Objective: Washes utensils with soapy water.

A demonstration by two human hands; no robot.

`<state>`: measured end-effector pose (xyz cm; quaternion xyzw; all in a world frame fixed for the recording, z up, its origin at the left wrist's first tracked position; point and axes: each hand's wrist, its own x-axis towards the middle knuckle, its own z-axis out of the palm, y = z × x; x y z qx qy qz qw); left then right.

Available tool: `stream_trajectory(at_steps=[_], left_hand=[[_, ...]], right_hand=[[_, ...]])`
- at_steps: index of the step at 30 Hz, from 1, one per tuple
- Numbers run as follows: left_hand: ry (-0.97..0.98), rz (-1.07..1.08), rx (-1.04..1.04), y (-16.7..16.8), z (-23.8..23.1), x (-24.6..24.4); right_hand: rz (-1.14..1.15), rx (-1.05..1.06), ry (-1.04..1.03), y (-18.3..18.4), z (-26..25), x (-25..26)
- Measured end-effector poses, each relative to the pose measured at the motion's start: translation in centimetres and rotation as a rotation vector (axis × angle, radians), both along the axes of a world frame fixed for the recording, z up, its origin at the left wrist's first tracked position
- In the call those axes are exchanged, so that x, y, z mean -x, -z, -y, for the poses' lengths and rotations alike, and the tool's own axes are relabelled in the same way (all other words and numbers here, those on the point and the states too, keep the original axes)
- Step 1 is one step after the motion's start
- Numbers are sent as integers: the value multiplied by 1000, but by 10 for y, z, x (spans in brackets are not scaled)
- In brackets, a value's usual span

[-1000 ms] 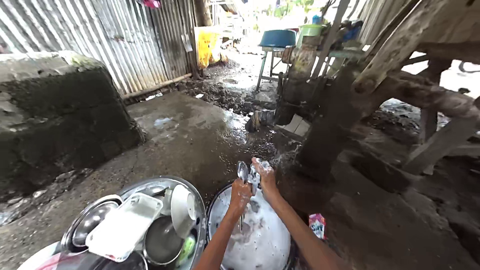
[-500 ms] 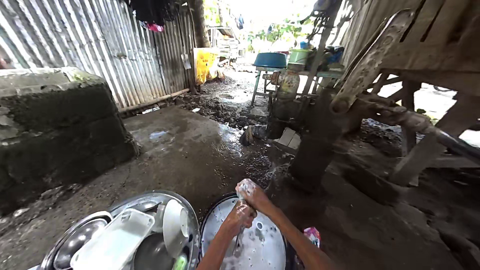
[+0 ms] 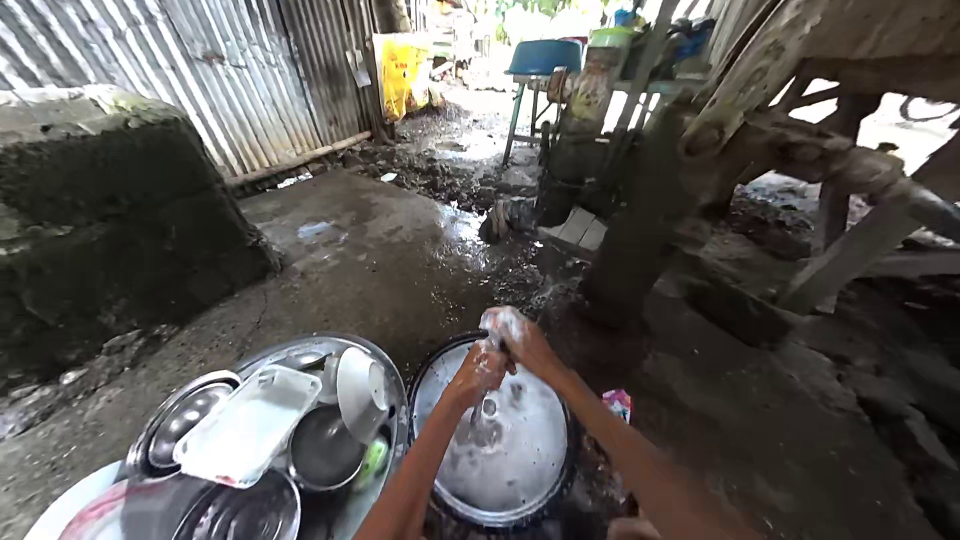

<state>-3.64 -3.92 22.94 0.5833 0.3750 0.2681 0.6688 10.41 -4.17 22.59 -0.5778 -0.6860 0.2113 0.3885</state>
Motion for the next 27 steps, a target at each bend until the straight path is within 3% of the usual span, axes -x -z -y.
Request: stream_trajectory(at_steps=[3, 7, 11, 13, 17, 19, 21, 27], left_hand=[[35, 84, 71, 1, -5, 0], [29, 93, 169, -2, -11, 4], [45, 100, 229, 2, -17, 5], [32, 123, 270, 3, -18, 3], [17, 215, 288, -4, -10, 0], [15, 186, 208, -2, -8, -1], [21, 120, 149, 0, -8, -1], [30, 3, 40, 2, -4, -6]], right_hand=[[7, 161, 172, -24, -18, -7], [-437, 40, 471, -32, -24, -11], [-579, -34, 471, -39, -13, -9], [-521, -38, 317, -40, -3, -4], [-219, -34, -209, -14, -8, 7], [-66, -14, -191, -9, -17, 6], [15, 139, -99, -17, -28, 3], [28, 257, 107, -26, -51, -6]])
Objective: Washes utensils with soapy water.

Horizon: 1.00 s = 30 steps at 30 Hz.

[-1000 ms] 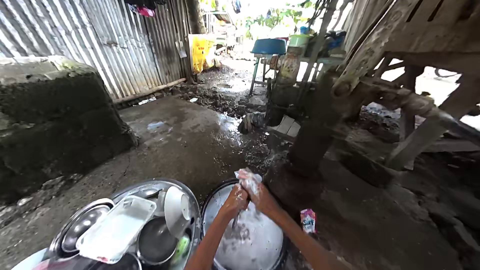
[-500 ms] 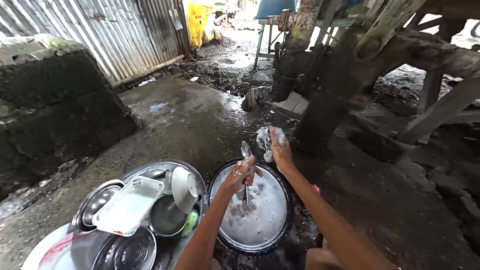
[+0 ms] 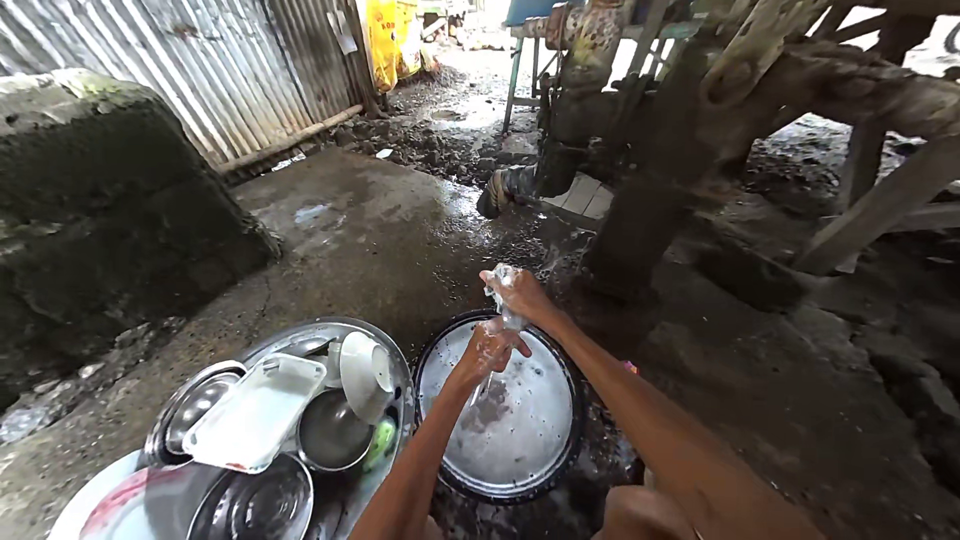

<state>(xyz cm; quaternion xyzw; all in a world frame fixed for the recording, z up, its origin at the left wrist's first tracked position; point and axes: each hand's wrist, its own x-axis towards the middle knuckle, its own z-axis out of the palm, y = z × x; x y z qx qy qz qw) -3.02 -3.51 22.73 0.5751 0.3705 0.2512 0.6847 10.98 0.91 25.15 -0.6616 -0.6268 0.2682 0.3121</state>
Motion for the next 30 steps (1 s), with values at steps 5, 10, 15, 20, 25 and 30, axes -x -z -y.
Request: stream_trajectory(at_steps=[5, 10, 15, 20, 25, 30], left_hand=[[-16, -59, -67, -11, 3, -2], [-18, 52, 7, -8, -2, 7], [-14, 105, 84, -5, -9, 8], [-46, 130, 38, -1, -7, 9], [-61, 103, 22, -4, -5, 7], [-82, 36, -21, -8, -4, 7]], right_hand=[[-388, -83, 351, -8, -6, -2], [-969, -132, 606, -26, 7, -18], [-820, -312, 375, -16, 26, -12], [-733, -329, 396, -7, 31, -1], [-601, 0, 236, -11, 39, -6], [-226, 283, -265, -37, 42, -18]])
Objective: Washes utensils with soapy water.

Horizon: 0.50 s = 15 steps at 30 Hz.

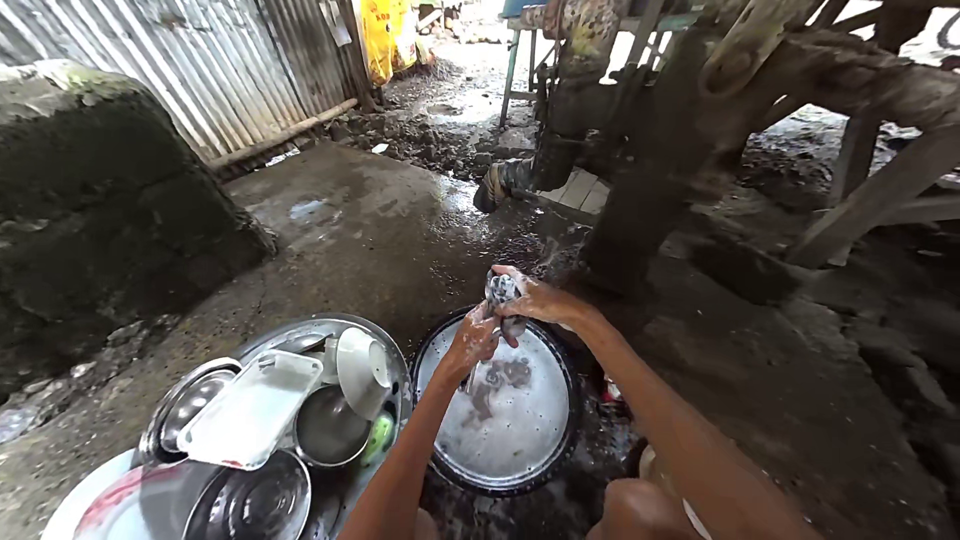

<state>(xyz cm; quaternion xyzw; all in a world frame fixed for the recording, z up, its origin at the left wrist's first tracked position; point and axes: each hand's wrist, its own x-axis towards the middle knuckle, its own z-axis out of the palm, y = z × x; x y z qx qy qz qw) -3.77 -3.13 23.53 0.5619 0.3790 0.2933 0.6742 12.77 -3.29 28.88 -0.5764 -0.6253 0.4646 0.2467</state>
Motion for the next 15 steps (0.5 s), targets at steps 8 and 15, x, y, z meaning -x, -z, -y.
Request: stream_trajectory(at_steps=[8, 15], left_hand=[[101, 197, 33, -19, 5, 7], [221, 152, 10, -10, 11, -7]], right_hand=[[107, -244, -54, 7, -1, -9], [210, -476, 201, 17, 6, -15]])
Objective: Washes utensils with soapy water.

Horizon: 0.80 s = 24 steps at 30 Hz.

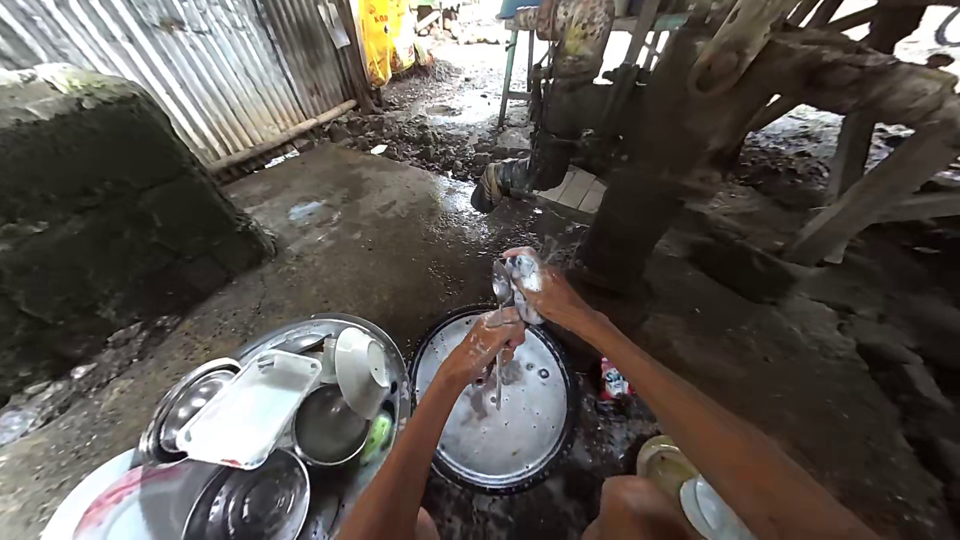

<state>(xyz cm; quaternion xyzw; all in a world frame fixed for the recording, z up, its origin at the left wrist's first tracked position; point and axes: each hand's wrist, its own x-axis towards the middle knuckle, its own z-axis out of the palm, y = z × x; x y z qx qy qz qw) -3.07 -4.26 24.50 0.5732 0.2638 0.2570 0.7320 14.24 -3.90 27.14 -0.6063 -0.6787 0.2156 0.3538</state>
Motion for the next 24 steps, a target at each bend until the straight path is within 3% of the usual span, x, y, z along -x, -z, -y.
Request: stream_trajectory(at_steps=[4, 7, 11, 13, 17, 21, 24], left_hand=[[-33, -4, -8, -2, 3, -7], [-102, -2, -8, -5, 2, -4], [-262, 45, 56, -16, -2, 3], [-281, 28, 36, -19, -2, 6], [-276, 24, -63, -23, -2, 8], [-305, 27, -129, -23, 0, 3], [-314, -36, -195, -26, 6, 0]], right_hand=[[79, 133, 244, -18, -9, 12], [229, 157, 222, -27, -6, 25], [166, -330, 0, -3, -3, 43], [178, -419, -7, -3, -7, 50], [209, -165, 129, -29, -21, 50], [155, -91, 166, -46, -32, 42], [83, -113, 309, -48, -49, 18]])
